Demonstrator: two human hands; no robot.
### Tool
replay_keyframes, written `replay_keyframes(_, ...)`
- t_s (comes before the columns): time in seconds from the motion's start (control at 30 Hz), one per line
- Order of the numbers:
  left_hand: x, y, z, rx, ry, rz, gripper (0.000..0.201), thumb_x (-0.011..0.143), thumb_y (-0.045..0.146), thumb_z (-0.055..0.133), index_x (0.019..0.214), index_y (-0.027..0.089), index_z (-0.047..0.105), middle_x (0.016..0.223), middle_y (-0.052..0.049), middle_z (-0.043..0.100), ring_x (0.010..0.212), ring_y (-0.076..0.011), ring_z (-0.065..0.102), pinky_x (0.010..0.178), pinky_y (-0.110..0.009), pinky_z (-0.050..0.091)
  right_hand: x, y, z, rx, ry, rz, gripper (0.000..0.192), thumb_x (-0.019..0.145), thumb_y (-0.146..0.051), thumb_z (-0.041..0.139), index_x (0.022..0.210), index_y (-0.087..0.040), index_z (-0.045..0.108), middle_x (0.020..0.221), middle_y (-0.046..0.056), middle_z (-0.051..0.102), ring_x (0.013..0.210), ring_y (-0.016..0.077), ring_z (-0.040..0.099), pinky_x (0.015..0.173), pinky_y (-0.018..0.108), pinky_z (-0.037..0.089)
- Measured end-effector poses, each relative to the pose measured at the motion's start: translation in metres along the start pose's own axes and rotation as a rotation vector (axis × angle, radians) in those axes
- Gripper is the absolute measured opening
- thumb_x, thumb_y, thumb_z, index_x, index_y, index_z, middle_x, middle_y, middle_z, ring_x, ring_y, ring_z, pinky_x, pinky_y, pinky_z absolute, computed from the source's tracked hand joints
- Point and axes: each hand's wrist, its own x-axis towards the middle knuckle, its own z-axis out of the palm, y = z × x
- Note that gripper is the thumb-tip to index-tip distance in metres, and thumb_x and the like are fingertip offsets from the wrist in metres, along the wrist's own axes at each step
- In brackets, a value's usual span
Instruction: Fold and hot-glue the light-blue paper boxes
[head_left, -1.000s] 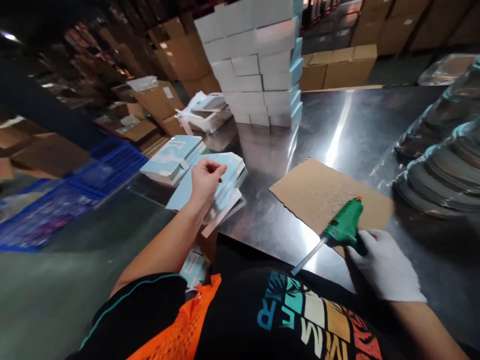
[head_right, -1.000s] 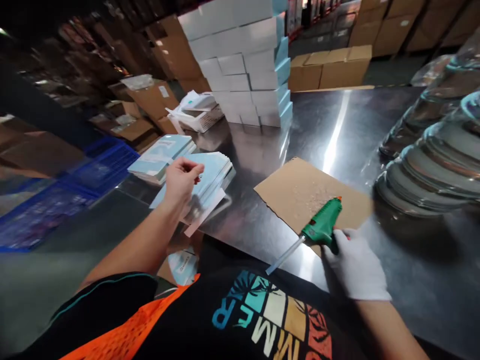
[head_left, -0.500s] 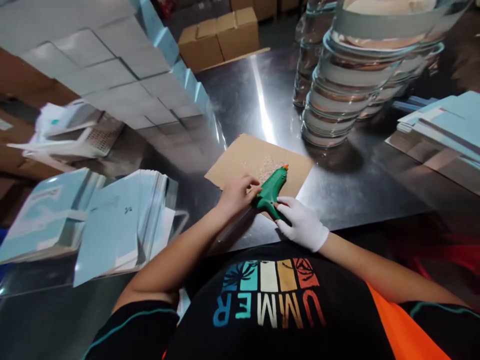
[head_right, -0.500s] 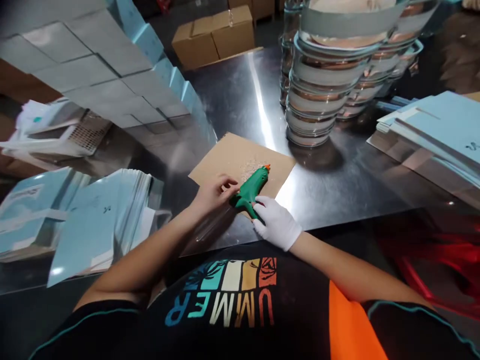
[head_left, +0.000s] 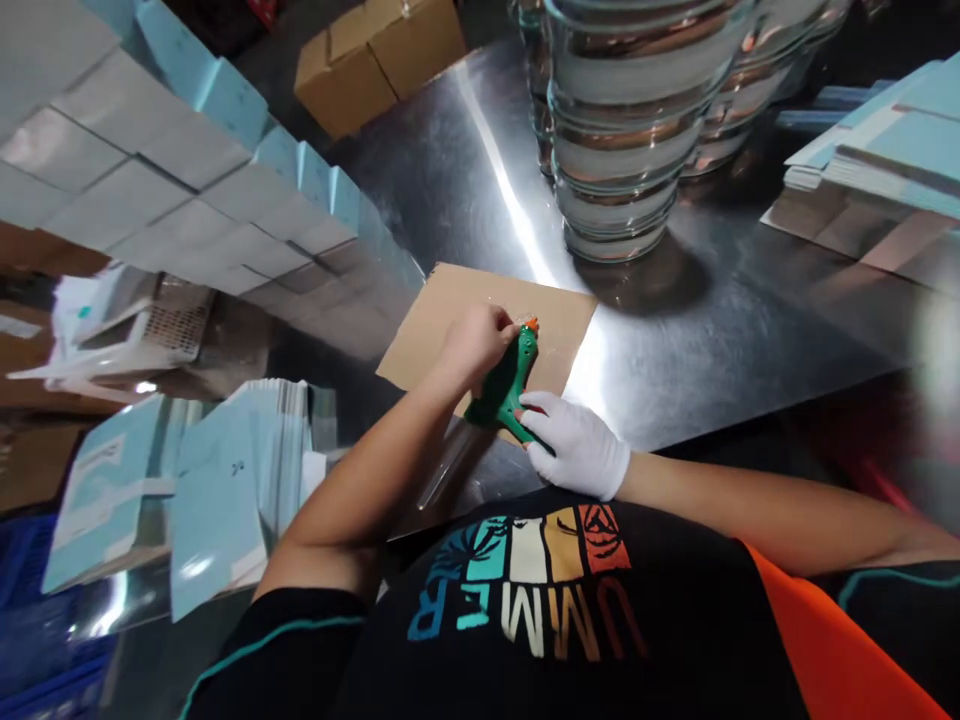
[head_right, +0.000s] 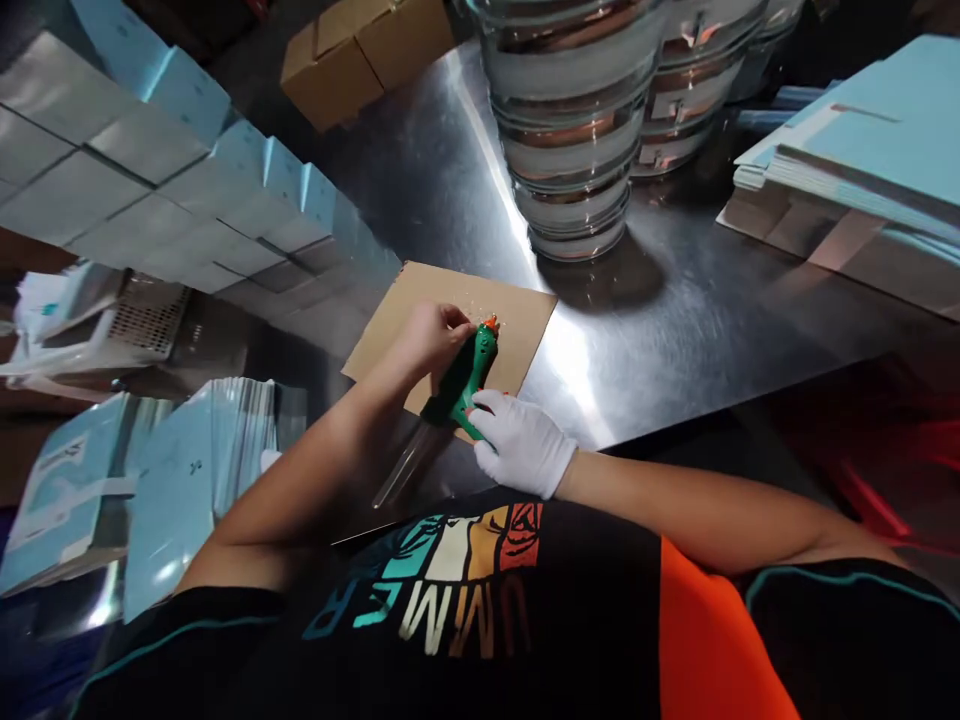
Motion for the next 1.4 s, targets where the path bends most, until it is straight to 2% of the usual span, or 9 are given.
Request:
replay_keyframes(0.2,-0.009,0.011,-0.007,0.046,0.012,0.017,0.012,0.09,0.02,0.071,0.081,0.015,0.078,0.076,-0.007,0.073,0.07,-0.021,0.064,0.067,-0.03,0.044,0.004,-0.002,-0.002,0.007,-0.061,0.017,0.034,0.098,-0.02,0.055,0.128,-0.012,0.069,0.135,0.018,0.064,0.113,0.0286,0.066,0.096,0.045,0.06)
replay_keyframes(0.37,-0.017,0.024,-0.008,0.2,0.007,0.098,0.019,0.09,0.029,0.078,0.078,0.015,0.074,0.085,-0.011,0.073,0.075,-0.0223,0.064,0.072,-0.032,0.045,0.005,-0.004,-0.001,-0.018,-0.095,0.045,0.032,0.098,-0.02,0.056,0.126,-0.012,0.07,0.132,0.018,0.065,0.109,0.0281,0.067,0.093,0.043,0.06)
replay_keyframes(0.57,-0.001,0.035,-0.007,0.301,-0.074,0.069,0.025,0.091,0.026,0.074,0.069,0.015,0.069,0.073,-0.012,0.067,0.074,-0.0274,0.066,0.074,-0.038,0.047,0.003,-0.002,0.002,-0.039,-0.075,0.034,0.034,0.098,-0.021,0.057,0.129,-0.012,0.069,0.135,0.018,0.064,0.111,0.0279,0.067,0.095,0.043,0.059)
replay_keyframes(0.73,0.015,0.032,-0.004,0.344,-0.064,0.132,0.014,0.079,0.014,0.075,0.068,0.018,0.067,0.07,-0.012,0.066,0.083,-0.036,0.073,0.081,-0.04,0.053,0.002,0.0,0.005,-0.062,-0.063,0.025,0.029,0.096,-0.02,0.059,0.121,-0.011,0.071,0.132,0.019,0.067,0.109,0.0283,0.068,0.093,0.043,0.06)
replay_keyframes(0.87,0.013,0.027,-0.002,0.358,-0.058,0.147,0.016,0.078,0.008,0.068,0.066,0.018,0.066,0.064,-0.012,0.062,0.079,-0.0363,0.071,0.077,-0.041,0.054,0.002,0.001,0.006,-0.07,-0.037,0.017,0.032,0.096,-0.02,0.059,0.125,-0.012,0.07,0.133,0.018,0.067,0.112,0.0279,0.068,0.095,0.042,0.06)
replay_keyframes(1.07,0.0,0.022,-0.005,0.217,-0.066,0.19,0.018,0.082,0.005,0.06,0.068,0.017,0.064,0.082,-0.017,0.07,0.095,-0.0359,0.072,0.091,-0.042,0.052,0.001,0.003,0.007,-0.046,-0.033,0.015,0.038,0.095,-0.019,0.06,0.131,-0.01,0.069,0.134,0.019,0.067,0.113,0.0285,0.068,0.097,0.043,0.06)
replay_keyframes(1.17,0.002,0.019,-0.005,0.089,-0.078,0.188,0.018,0.077,0.004,0.063,0.066,0.017,0.061,0.085,-0.014,0.07,0.095,-0.0323,0.07,0.093,-0.041,0.049,0.001,0.004,0.006,-0.031,-0.005,-0.011,0.036,0.095,-0.019,0.059,0.129,-0.01,0.07,0.133,0.019,0.068,0.112,0.0284,0.068,0.096,0.043,0.061)
replay_keyframes(1.27,0.008,0.01,-0.005,-0.11,-0.09,0.147,0.018,0.07,0.004,0.067,0.063,0.018,0.058,0.072,-0.005,0.064,0.08,-0.0233,0.063,0.082,-0.034,0.048,0.0,0.005,0.006,-0.013,0.041,-0.037,0.031,0.095,-0.018,0.06,0.123,-0.011,0.071,0.13,0.018,0.069,0.11,0.0276,0.069,0.094,0.042,0.063)
replay_keyframes(1.4,0.013,-0.01,-0.004,-0.476,-0.087,0.038,0.013,0.076,0.017,0.069,0.07,0.019,0.058,0.062,0.002,0.055,0.062,-0.0144,0.051,0.063,-0.026,0.042,-0.001,0.007,0.008,0.008,0.058,-0.017,0.03,0.093,-0.018,0.062,0.121,-0.015,0.072,0.13,0.015,0.07,0.11,0.0251,0.07,0.095,0.04,0.063)
